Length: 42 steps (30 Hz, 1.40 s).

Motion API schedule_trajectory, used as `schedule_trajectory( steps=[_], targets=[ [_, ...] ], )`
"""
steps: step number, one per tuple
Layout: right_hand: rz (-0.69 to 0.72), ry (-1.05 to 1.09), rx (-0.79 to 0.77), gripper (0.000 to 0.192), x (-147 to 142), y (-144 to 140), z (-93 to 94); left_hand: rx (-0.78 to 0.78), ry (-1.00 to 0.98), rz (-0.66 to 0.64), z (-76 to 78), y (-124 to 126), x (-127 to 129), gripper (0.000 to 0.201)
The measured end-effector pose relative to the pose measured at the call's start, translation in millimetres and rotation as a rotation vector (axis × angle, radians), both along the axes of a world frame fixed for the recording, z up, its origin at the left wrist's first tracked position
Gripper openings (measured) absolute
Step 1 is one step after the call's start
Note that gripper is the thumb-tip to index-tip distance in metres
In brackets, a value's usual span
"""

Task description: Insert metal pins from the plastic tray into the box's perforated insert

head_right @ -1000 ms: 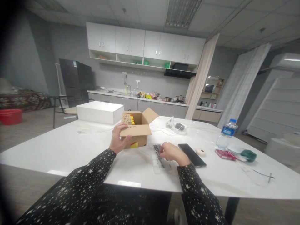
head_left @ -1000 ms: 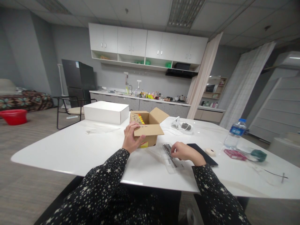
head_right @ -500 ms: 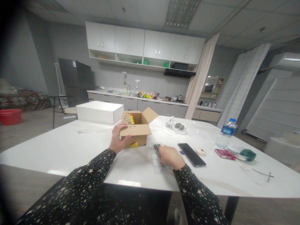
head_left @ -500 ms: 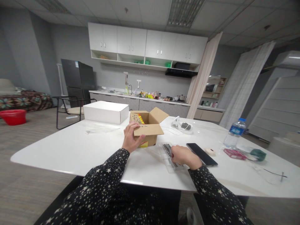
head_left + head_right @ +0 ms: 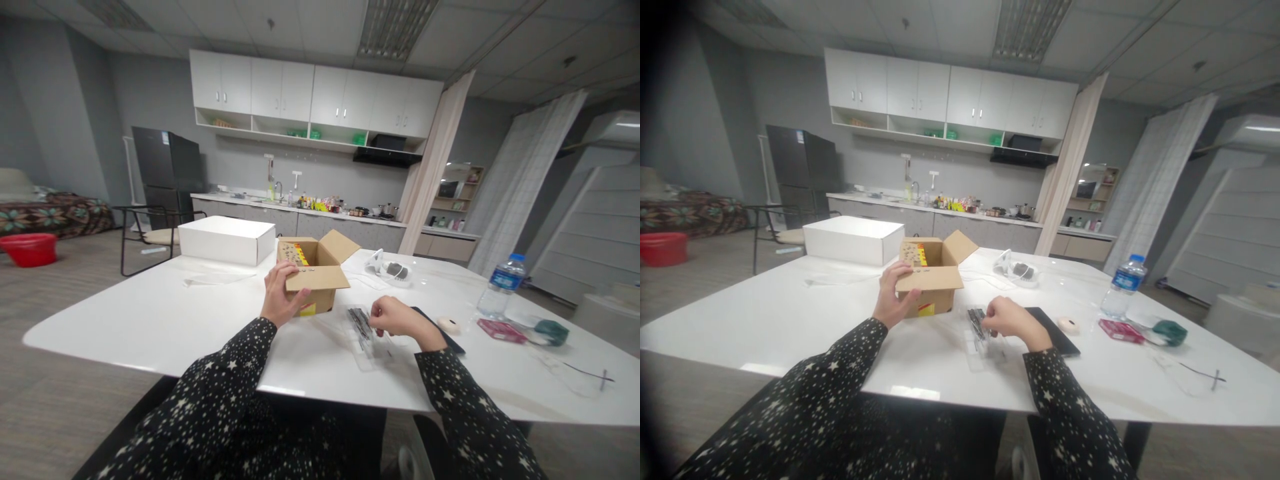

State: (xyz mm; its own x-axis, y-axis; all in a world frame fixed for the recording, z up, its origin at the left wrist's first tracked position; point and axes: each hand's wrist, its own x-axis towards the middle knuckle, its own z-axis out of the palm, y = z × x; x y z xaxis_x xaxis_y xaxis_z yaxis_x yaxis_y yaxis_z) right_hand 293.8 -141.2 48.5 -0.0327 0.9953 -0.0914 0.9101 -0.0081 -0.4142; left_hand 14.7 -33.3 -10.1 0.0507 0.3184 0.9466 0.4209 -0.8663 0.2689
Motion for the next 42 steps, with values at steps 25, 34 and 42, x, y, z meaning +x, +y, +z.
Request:
schedule_trajectory(
  steps=[25, 34, 42],
  targets=[
    [-0.227, 1.566, 0.305, 0.023, 32, 30, -17.4, 0.011, -0.009, -0.002, 0.4, -1, -1, 0.038],
    [-0.085, 1.610, 0.386, 0.027, 10, 23, 9.0, 0.018, -0.015, -0.013, 1.7, -2, -1, 0.038],
    [0.032, 1.290, 0.605, 0.028, -40, 40, 31.8, -0.003, -0.013, -0.015, 2.4, -3, -1, 0.040]
  ],
)
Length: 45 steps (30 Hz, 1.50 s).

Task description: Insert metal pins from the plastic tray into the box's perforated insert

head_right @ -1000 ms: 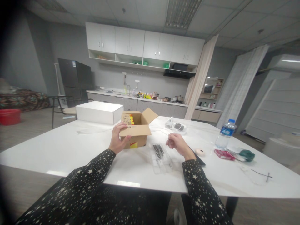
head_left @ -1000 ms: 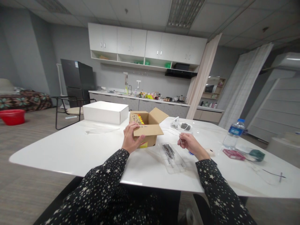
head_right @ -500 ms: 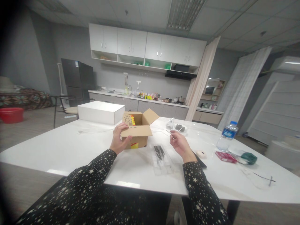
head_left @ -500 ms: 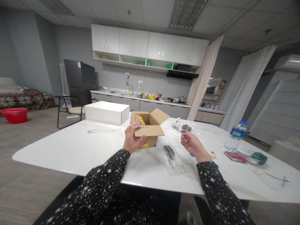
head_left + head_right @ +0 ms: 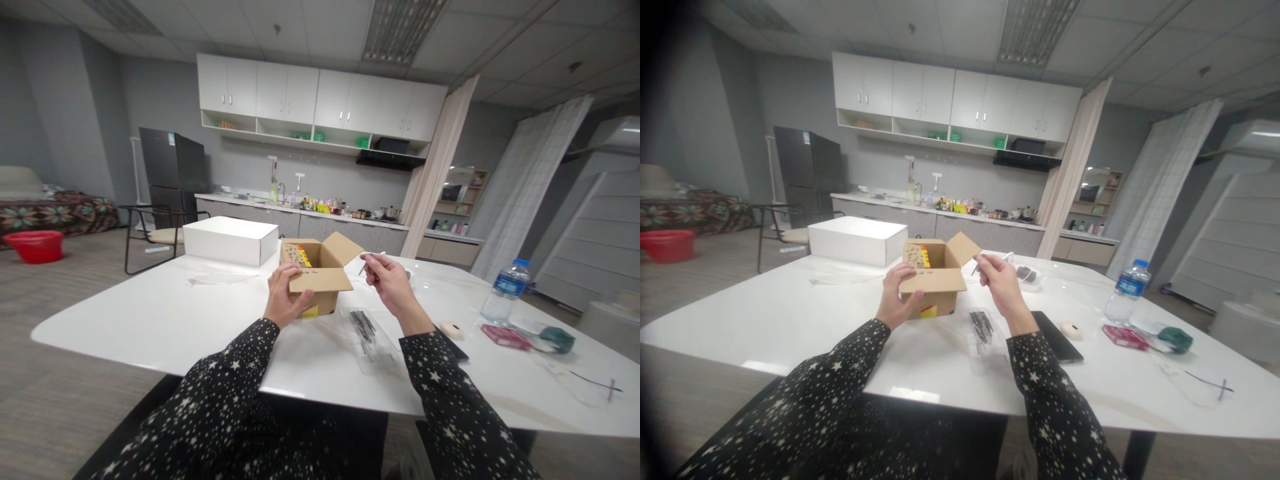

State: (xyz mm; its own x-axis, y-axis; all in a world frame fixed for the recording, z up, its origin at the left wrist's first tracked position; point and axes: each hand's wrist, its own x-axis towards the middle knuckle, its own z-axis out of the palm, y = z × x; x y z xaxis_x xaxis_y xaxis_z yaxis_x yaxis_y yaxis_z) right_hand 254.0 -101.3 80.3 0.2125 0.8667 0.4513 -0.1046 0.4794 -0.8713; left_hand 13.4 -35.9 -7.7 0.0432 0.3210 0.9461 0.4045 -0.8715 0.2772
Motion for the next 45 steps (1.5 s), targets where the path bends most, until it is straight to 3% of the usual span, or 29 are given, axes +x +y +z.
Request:
schedule_trajectory(
  steps=[7, 15, 29, 38, 45],
  targets=[
    [0.110, -0.067, 0.025, 0.032, -41, 20, 18.2, -0.013, -0.003, 0.004, -0.1, -1, 0, 0.040],
    [0.244, 0.012, -0.091, 0.012, -71, 36, 19.8, 0.015, 0.002, 0.015, -1.0, 0, 1, 0.039],
    [0.282, 0.134, -0.242, 0.016, -70, 41, 18.1, -0.020, 0.004, 0.004, -0.2, -1, 0, 0.041],
    [0.311, 0.120, -0.269, 0.020, -69, 39, 19.7, -0.008, 0.013, 0.011, -0.5, -1, 0, 0.041],
    [0.310, 0.084, -0.284, 0.013, -69, 41, 19.3, -0.013, 0.015, 0.015, -0.3, -1, 0, 0.041]
  ],
)
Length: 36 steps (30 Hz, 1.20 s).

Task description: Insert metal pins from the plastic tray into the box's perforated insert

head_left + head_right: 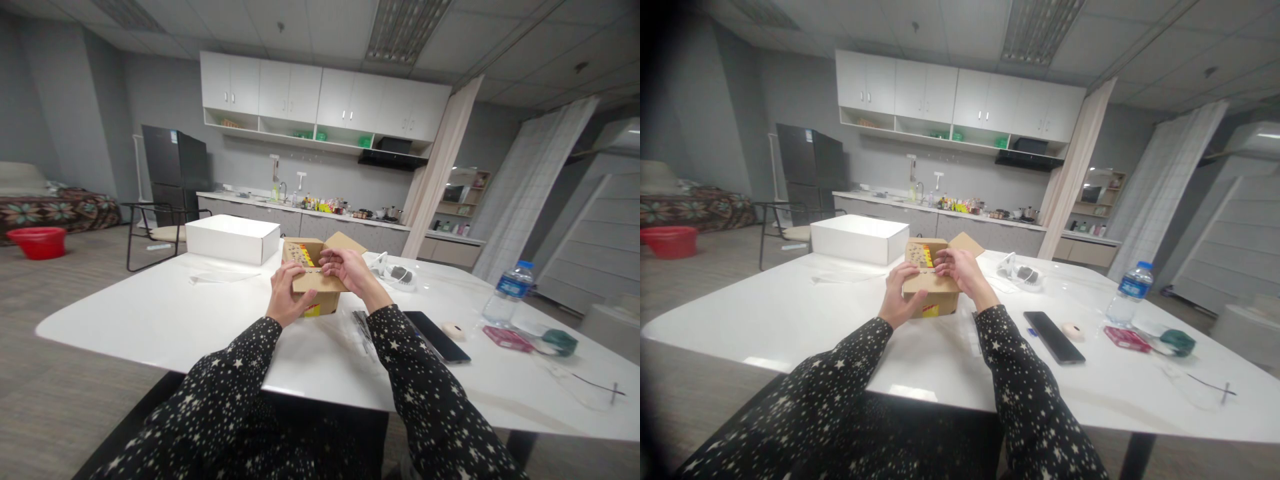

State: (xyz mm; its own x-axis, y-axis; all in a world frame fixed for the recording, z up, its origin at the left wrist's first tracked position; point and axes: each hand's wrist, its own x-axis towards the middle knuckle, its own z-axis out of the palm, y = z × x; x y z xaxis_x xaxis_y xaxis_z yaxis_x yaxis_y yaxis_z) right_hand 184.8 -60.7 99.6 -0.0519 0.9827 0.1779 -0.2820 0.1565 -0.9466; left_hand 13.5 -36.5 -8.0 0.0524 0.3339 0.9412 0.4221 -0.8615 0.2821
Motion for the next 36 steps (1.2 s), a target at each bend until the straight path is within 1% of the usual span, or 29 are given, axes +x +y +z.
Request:
schedule_trajectory(
  steps=[5, 11, 16, 20, 25, 28, 31, 34, 36],
  targets=[
    [-0.025, -0.017, 0.008, 0.016, 1, 1, -0.7, 0.009, 0.007, 0.003, -0.4, 0, 0, 0.040],
    [-0.021, -0.020, 0.008, 0.016, 0, 0, 0.4, 0.015, 0.004, 0.000, -0.5, 0, -1, 0.040],
    [-0.032, -0.056, 0.025, 0.023, -1, -2, 1.3, -0.008, 0.016, 0.010, -0.3, 0, -1, 0.041],
    [-0.057, -0.161, 0.061, 0.023, -1, 1, 0.4, 0.032, 0.007, 0.000, -0.4, 1, -1, 0.040],
    [-0.152, -0.396, 0.193, 0.024, 2, 6, 0.4, 0.023, 0.006, 0.005, -1.1, 2, 0, 0.040],
    [-0.151, -0.502, 0.256, 0.026, -1, 6, 2.6, 0.036, 0.001, 0.001, -1.3, 2, 0, 0.039],
    [-0.162, -0.562, 0.302, 0.024, -4, 6, 4.0, 0.042, -0.005, 0.000, -1.4, 2, 0, 0.039],
    [-0.256, -0.611, 0.367, 0.021, -5, 10, 2.4, 0.043, -0.006, 0.001, -1.7, 2, 0, 0.039],
    [-0.321, -0.630, 0.380, 0.020, -3, 13, 0.1, 0.040, -0.001, 0.003, -2.0, 2, 0, 0.039]
  ],
)
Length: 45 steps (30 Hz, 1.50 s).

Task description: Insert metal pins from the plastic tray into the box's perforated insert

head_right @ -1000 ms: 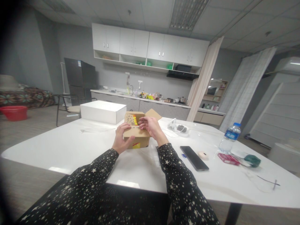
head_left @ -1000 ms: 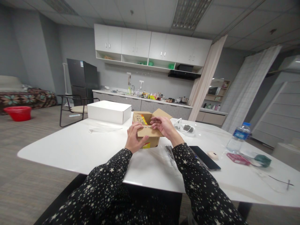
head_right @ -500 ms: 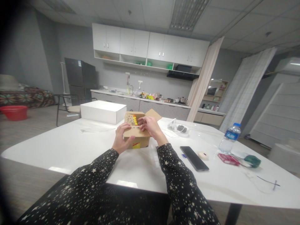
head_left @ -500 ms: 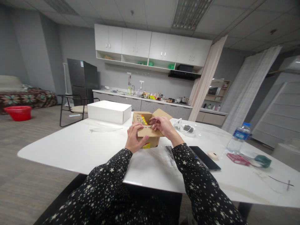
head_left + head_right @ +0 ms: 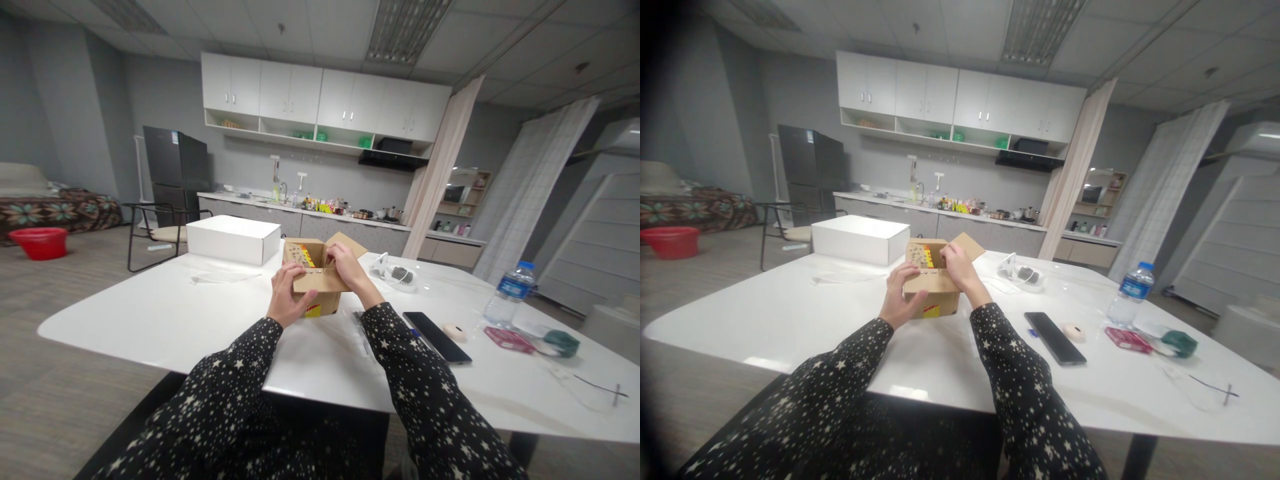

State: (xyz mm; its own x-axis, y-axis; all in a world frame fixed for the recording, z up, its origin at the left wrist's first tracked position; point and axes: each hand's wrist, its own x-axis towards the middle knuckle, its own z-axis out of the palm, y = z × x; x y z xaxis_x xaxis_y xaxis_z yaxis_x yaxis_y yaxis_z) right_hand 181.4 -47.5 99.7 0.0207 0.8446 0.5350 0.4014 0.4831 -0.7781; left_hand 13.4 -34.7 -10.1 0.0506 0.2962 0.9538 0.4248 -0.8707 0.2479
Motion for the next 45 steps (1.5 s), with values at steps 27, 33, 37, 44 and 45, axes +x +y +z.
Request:
schedule_trajectory(
  steps=[27, 33, 37, 44, 45],
  targets=[
    [0.138, -0.114, 0.111, 0.022, 2.0, 10.8, -9.9, -0.009, 0.014, 0.003, 1.3, -0.5, -0.2, 0.038],
    [0.125, -0.115, 0.085, 0.025, 0.6, 11.2, -8.8, -0.024, 0.018, 0.003, 0.5, -0.3, -0.3, 0.039],
    [0.110, -0.129, 0.047, 0.028, -2.2, 9.3, -5.5, -0.023, 0.008, -0.004, 0.5, -0.7, -0.2, 0.039],
    [0.096, -0.127, 0.015, 0.030, -4.7, 6.9, -2.5, -0.037, 0.008, -0.001, 0.3, -0.9, 0.2, 0.040],
    [0.101, -0.127, 0.017, 0.029, -4.9, 6.8, -2.7, -0.032, 0.007, -0.001, 0.2, -0.8, 0.2, 0.039]
  ],
)
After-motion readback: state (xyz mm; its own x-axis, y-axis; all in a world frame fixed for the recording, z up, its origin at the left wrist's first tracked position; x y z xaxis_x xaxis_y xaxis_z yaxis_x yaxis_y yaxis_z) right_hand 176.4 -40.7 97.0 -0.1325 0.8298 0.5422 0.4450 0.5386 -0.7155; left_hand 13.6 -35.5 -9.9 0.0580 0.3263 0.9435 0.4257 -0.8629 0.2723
